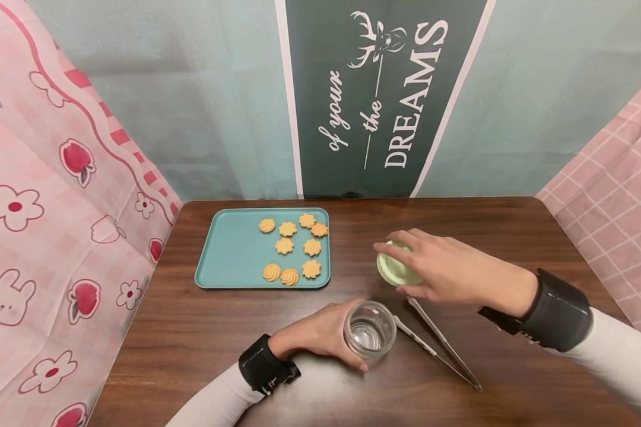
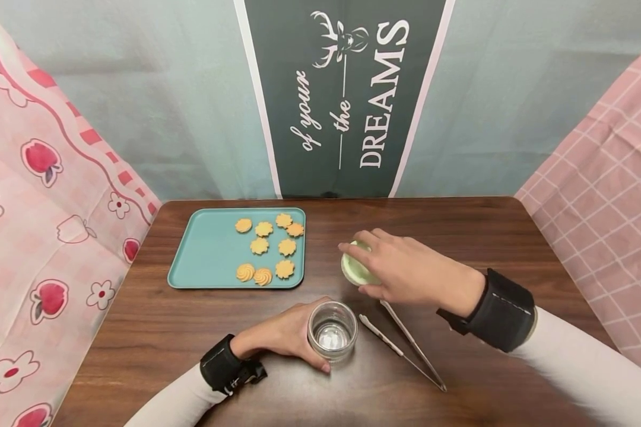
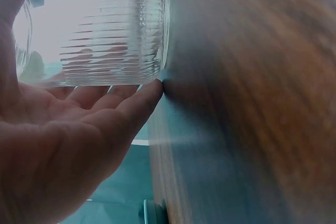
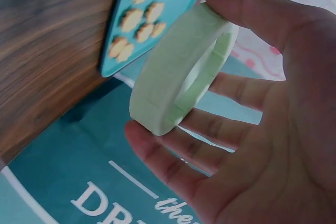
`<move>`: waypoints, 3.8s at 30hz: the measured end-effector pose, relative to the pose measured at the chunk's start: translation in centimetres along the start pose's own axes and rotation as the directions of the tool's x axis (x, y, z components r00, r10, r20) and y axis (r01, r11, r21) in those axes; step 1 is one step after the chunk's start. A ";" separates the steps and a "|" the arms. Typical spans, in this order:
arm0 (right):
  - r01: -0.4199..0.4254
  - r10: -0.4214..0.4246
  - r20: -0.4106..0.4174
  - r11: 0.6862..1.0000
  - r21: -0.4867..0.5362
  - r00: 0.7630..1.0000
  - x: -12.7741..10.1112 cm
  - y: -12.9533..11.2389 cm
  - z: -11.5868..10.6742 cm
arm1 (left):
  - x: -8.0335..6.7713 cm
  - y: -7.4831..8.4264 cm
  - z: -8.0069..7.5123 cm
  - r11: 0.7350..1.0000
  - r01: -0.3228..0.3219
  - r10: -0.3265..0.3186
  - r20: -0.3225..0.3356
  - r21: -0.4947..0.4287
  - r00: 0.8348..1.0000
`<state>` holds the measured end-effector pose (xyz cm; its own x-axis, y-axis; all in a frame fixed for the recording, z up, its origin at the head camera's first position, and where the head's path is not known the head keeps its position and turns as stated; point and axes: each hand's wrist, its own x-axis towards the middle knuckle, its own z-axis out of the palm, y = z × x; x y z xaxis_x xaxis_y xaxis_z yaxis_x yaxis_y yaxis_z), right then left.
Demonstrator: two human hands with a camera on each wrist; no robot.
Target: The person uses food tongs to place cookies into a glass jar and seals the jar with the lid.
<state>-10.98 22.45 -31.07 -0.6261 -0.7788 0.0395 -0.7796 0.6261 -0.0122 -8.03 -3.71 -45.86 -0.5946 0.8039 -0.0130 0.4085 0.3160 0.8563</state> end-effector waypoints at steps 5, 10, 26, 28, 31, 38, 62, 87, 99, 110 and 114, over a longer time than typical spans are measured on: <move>-0.035 0.035 -0.003 0.999 0.010 0.999 0.3 1.5 0.5 | 0.0 0.1 -0.1 1.000 0.006 -0.006 -0.006 0.005 1.000; -0.060 0.061 -0.018 0.998 0.016 0.998 0.3 2.9 1.4 | 0.0 0.2 -0.2 1.000 0.011 -0.010 -0.010 0.011 1.000; -0.107 0.106 0.013 0.993 0.059 0.994 0.0 5.7 5.0 | 0.0 0.2 0.0 0.999 0.009 -0.009 -0.017 0.039 1.000; -0.126 0.124 0.034 0.990 0.061 0.992 -0.2 6.0 5.6 | 0.0 0.3 0.0 0.999 0.009 -0.008 -0.016 0.039 1.000; -0.151 0.146 0.069 0.986 0.067 0.987 -0.3 6.3 6.3 | 0.0 0.3 0.0 0.999 0.006 -0.005 -0.014 0.042 1.000; -0.204 0.191 0.113 0.973 0.112 0.975 -0.6 6.9 7.9 | 0.0 0.3 0.0 0.999 0.009 -0.009 -0.009 0.047 1.000; -0.211 0.192 0.143 0.969 0.132 0.971 -2.1 7.9 11.7 | 0.0 0.1 0.2 0.998 0.023 -0.023 -0.008 0.050 1.000; -0.203 0.191 0.098 0.971 0.128 0.977 -2.5 7.7 12.0 | 0.0 0.1 0.0 1.000 0.011 -0.011 -0.009 0.026 1.000; -0.299 0.279 0.138 0.942 0.151 0.950 -3.0 7.6 11.5 | 0.0 0.2 0.0 0.999 0.028 -0.027 -0.008 0.030 1.000; -0.270 0.275 -0.035 0.958 0.100 0.961 -4.5 7.1 9.7 | -0.1 0.2 0.1 0.999 0.025 -0.025 -0.013 0.040 1.000; -0.258 0.265 -0.064 0.961 0.099 0.962 -4.8 7.1 9.3 | -0.1 0.3 0.0 0.999 0.025 -0.025 -0.015 0.047 1.000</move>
<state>-13.66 30.28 -40.64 -0.8081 -0.5808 0.0983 -0.5890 0.7991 -0.1204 -7.84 -3.67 -45.62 -0.6147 0.7883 -0.0263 0.4258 0.3597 0.8303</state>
